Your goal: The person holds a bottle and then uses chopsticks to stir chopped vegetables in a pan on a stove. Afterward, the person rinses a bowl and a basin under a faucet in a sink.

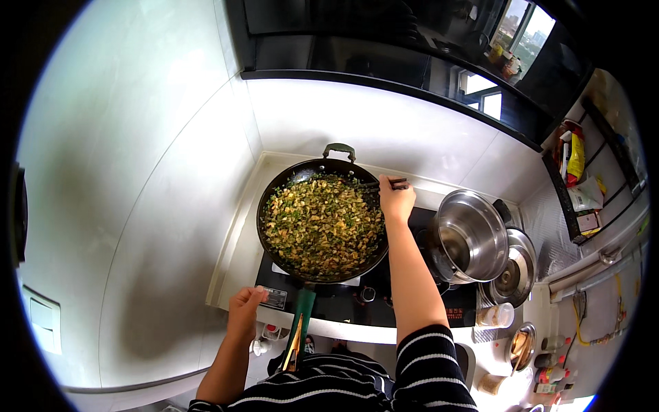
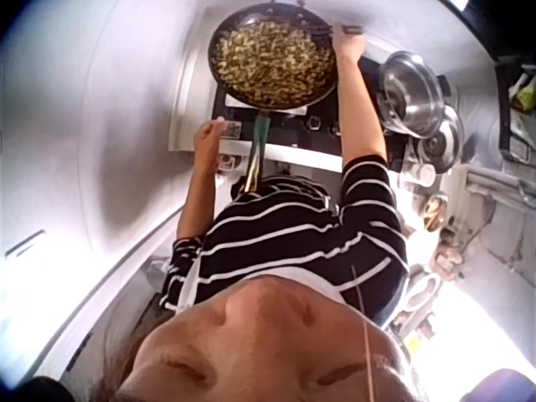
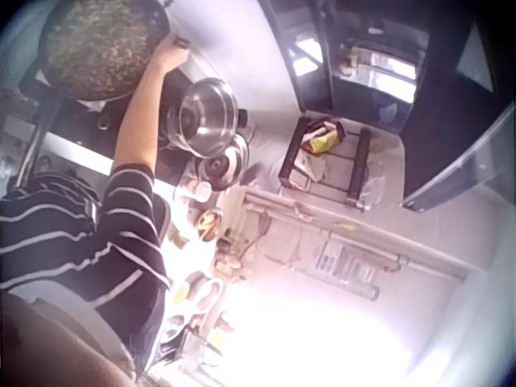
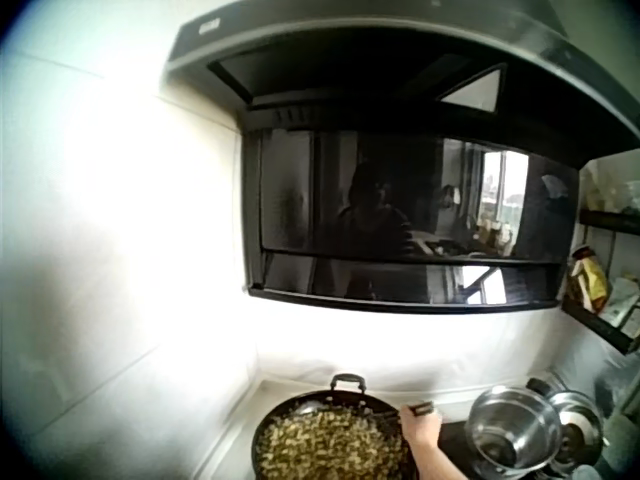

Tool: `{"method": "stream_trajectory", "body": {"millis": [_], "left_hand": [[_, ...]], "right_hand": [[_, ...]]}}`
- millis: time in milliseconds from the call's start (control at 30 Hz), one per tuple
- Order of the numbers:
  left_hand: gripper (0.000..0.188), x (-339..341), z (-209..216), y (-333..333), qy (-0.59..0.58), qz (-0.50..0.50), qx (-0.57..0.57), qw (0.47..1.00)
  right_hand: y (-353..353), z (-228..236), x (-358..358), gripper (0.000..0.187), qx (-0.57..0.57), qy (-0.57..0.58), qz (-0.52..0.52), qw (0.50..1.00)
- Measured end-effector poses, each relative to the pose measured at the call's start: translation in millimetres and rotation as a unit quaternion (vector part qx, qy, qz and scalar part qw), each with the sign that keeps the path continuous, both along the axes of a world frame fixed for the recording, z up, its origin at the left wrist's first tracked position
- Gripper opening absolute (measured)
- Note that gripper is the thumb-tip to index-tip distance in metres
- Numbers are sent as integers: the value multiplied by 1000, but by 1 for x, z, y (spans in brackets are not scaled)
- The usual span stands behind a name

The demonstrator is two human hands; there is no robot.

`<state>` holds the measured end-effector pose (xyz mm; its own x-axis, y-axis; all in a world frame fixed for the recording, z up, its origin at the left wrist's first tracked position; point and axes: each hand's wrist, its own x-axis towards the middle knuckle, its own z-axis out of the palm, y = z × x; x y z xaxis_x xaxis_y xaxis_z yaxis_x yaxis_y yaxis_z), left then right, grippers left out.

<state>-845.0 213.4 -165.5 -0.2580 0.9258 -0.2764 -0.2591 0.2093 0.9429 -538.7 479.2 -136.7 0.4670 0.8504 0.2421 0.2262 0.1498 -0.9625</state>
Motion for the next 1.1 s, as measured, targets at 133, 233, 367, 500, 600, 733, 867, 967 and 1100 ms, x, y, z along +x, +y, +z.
{"method": "stream_trajectory", "body": {"millis": [133, 233, 367, 500, 600, 733, 867, 967, 1100], "left_hand": [[24, -1, 3, -4, -12, -2, -21, 1000], [21, -1, 10, -7, -16, 10, -38, 999], [19, -4, 12, -8, -5, 19, -47, 999], [22, -6, 6, -7, 12, 14, -15, 1000], [23, -1, 5, -3, 11, 10, -7, 1000], [24, 7, 5, 4, 7, -4, -7, 1000], [21, 9, 19, 5, 3, -14, -3, 1000], [21, 5, 12, 3, 10, -14, -4, 1000], [23, 7, -2, -2, 6, -9, 4, 1000]], "right_hand": [[25, -46, -34, 11, -40, 170, 17, 984], [15, -42, -83, 12, -127, 250, 81, 956], [-14, -14, -96, 14, -178, 161, 233, 942], [-46, 43, -87, 13, -169, 40, 318, 932], [-76, 58, -92, 14, -161, 52, 350, 921], [-83, -7, -91, 16, -64, -57, 274, 958], [-61, -9, -18, 12, -105, 11, 156, 982], [-61, 9, 17, 12, -61, -9, 117, 991], [-64, 34, 37, 15, -14, -119, 64, 991]]}}
